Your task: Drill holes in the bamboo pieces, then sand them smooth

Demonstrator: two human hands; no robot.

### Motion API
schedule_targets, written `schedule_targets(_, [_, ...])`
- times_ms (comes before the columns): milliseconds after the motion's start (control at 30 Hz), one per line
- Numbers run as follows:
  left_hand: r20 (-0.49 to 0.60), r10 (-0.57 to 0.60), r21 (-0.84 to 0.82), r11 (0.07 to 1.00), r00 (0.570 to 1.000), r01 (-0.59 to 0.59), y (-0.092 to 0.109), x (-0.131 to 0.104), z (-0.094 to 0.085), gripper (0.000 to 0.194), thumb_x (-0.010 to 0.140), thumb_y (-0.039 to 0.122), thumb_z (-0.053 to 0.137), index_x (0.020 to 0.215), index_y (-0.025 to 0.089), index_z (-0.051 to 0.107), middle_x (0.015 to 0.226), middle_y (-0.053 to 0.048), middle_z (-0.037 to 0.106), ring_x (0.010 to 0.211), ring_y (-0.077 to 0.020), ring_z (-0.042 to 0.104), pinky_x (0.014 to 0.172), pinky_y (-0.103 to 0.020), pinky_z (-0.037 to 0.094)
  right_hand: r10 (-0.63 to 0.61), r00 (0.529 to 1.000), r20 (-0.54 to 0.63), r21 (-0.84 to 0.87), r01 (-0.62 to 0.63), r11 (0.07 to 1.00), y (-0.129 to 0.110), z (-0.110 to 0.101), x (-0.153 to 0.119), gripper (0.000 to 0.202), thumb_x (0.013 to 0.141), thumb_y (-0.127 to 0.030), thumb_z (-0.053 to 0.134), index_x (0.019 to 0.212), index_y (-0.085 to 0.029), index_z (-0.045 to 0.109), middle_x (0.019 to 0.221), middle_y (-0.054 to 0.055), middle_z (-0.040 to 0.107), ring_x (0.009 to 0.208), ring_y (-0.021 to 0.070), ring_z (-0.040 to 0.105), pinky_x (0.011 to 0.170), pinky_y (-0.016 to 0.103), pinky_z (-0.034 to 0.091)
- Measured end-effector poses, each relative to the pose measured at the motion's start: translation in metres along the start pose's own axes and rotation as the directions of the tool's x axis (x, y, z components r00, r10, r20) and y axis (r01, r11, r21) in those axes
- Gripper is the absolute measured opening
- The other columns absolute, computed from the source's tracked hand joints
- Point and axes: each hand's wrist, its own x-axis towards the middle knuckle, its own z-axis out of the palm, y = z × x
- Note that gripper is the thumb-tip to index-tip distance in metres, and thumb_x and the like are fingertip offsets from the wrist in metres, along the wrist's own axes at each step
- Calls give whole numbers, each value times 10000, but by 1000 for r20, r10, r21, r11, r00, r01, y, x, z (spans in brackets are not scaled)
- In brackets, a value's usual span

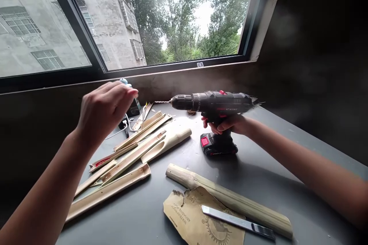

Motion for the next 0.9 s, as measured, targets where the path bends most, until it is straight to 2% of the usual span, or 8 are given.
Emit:
schedule_targets(33, [-29, 71, -4, 997, 997, -72, 8, 3, 2, 406, 1036, 381, 343, 1114, 122, 647, 1111, -106, 678, 1039, -220, 610, 900, -373, 440, 0, 1000, 1, 0, 0, 1000, 1, -1, 0, 529, 657, -128, 641, 1186, -130, 638, 980, 70, 693, 593, 113, 555, 605, 286, 452])
schedule_targets(100, [-73, 202, 44, 979, 977, -199, 25, 9, 7, 390, 1021, 383, 411, 1264, 144, 600, 1215, -111, 662, 1108, -247, 607, 985, -417, 425, -4, 1000, 0, -4, 4, 1000, 1, -2, 0, 533, 654, -131, 644, 1186, -125, 635, 982, 73, 694, 587, 110, 550, 607, 288, 455])
schedule_targets(200, [2, 349, 119, 930, 937, -346, 51, 20, 17, 484, 973, 465, 505, 1331, 145, 566, 1220, -122, 663, 1163, -297, 591, 1076, -496, 357, -12, 1000, -1, -9, 12, 1000, 0, -1, 1, 532, 657, -128, 638, 1189, -130, 632, 1001, 74, 697, 589, 110, 550, 611, 292, 458])
schedule_targets(300, [78, 410, 260, 872, 909, -416, 71, 32, 26, 480, 948, 399, 550, 1309, 83, 563, 1137, -153, 670, 1148, -321, 591, 1141, -551, 261, -12, 1000, -3, -10, 12, 1000, -1, 1, 1, 523, 657, -124, 628, 1180, -137, 638, 990, 63, 700, 583, 107, 548, 608, 287, 455])
schedule_targets(400, [109, 434, 334, 832, 894, -444, 82, 42, 32, 241, 941, 254, 509, 1076, 107, 645, 931, -107, 675, 977, -282, 634, 1149, -545, 256, -7, 1000, -10, -3, 7, 1000, -3, 2, 1, 523, 648, -122, 617, 1170, -141, 642, 964, 51, 700, 574, 100, 541, 615, 283, 456])
schedule_targets(467, [74, 449, 325, 833, 891, -447, 83, 44, 35, 178, 925, 202, 490, 993, 138, 642, 888, -88, 663, 920, -269, 631, 1136, -553, 278, 0, 1000, -14, 1, 0, 1000, -3, 2, 1, 534, 645, -112, 610, 1178, -141, 639, 943, 46, 700, 576, 99, 542, 624, 283, 458])
schedule_targets(700, [-150, 460, 426, 829, 875, -363, 84, 33, 47, 113, 890, 192, 524, 932, 157, 623, 898, -89, 648, 868, -266, 608, 1034, -523, 394, -8, 999, -35, -4, 8, 1000, -2, 3, 0, 540, 643, -93, 618, 1180, -146, 645, 930, 42, 700, 587, 109, 555, 616, 281, 455])
schedule_targets(900, [-239, 481, 454, 823, 843, -341, 82, 27, 56, 167, 895, 201, 538, 1018, 131, 628, 891, -84, 662, 831, -256, 603, 968, -493, 410, -20, 999, -44, -5, 20, 1000, -3, 4, 1, 554, 629, -93, 605, 1180, -137, 642, 937, 47, 707, 579, 111, 547, 614, 288, 456])
